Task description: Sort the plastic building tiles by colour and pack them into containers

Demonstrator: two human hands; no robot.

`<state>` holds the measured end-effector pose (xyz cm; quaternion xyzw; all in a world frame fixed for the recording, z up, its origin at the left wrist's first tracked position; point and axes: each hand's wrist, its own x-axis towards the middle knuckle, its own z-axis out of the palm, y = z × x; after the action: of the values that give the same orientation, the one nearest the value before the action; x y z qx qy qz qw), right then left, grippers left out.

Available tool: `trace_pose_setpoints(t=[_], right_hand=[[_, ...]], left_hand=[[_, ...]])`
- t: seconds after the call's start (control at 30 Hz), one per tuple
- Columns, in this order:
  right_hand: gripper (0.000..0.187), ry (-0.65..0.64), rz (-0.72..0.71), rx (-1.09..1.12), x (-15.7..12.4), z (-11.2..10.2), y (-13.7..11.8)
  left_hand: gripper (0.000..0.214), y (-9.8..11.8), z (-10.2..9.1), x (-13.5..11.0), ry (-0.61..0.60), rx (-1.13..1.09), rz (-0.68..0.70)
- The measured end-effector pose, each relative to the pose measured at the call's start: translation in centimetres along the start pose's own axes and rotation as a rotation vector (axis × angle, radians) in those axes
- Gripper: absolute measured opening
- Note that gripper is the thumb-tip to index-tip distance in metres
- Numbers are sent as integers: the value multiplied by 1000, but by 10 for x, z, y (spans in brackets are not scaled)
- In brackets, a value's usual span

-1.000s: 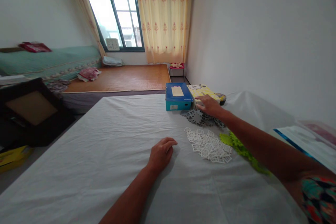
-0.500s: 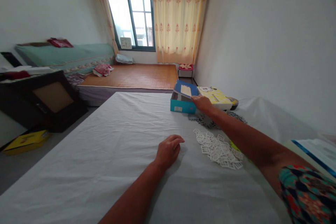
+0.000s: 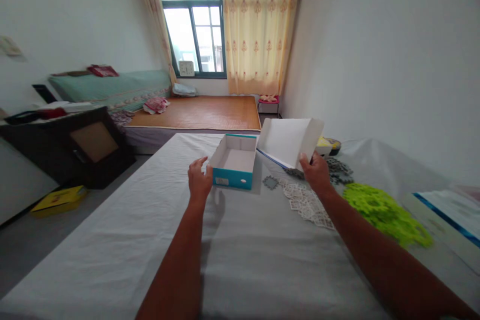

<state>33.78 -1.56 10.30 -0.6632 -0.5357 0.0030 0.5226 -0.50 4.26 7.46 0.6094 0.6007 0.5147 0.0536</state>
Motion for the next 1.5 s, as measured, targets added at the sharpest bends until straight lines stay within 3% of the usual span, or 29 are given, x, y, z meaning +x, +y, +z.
trace_pose_setpoints(t=[0.1,0.2,0.3,0.5,0.57,0.67,0.73,0.8,0.9,0.97,1.1,1.27,1.4,1.5], right_hand=[[41,82,90,155,-18,-8,2],[41,35,115,300,-38,-13,-3],[41,-30,121,379,-53,-14,-5],[47,-24,191,495,-63,-2,2],[49,-15,234,608,-61,13,1],[50,-67,293,817,-58,48,-13],[46,-200,274,873,-58,74,-30],[41,-491,130,770,-64,93,-48],[38,-917,-133,495,-84,103,-66],[31,-1004,-223,382,-98,97,-66],[21,-913,-320,154,-102,74,-43],[29,-770,-482,-536,-66,44,5],[35,-653,-413,-573,-42,15,36],[39,-550,-264,-392,-40,-3,48]], left_hand=[[42,-16,5,6,-221,23,-170],[41,-16,10,5,-372,96,-201],[33,-10,11,7,-440,113,-205],[32,-13,-15,15,-363,166,-264],[36,-16,-30,17,-297,181,-286],[37,-15,-51,21,-106,214,-293],[36,-10,-60,23,24,233,-258],[34,-3,-66,24,88,231,-208],[34,13,-73,22,78,219,-147],[34,27,-78,17,18,248,-101],[35,62,-86,-1,-126,354,10],[33,98,-85,-36,-298,432,108],[34,109,-77,-68,-385,510,147],[37,107,-69,-93,-460,502,127]])
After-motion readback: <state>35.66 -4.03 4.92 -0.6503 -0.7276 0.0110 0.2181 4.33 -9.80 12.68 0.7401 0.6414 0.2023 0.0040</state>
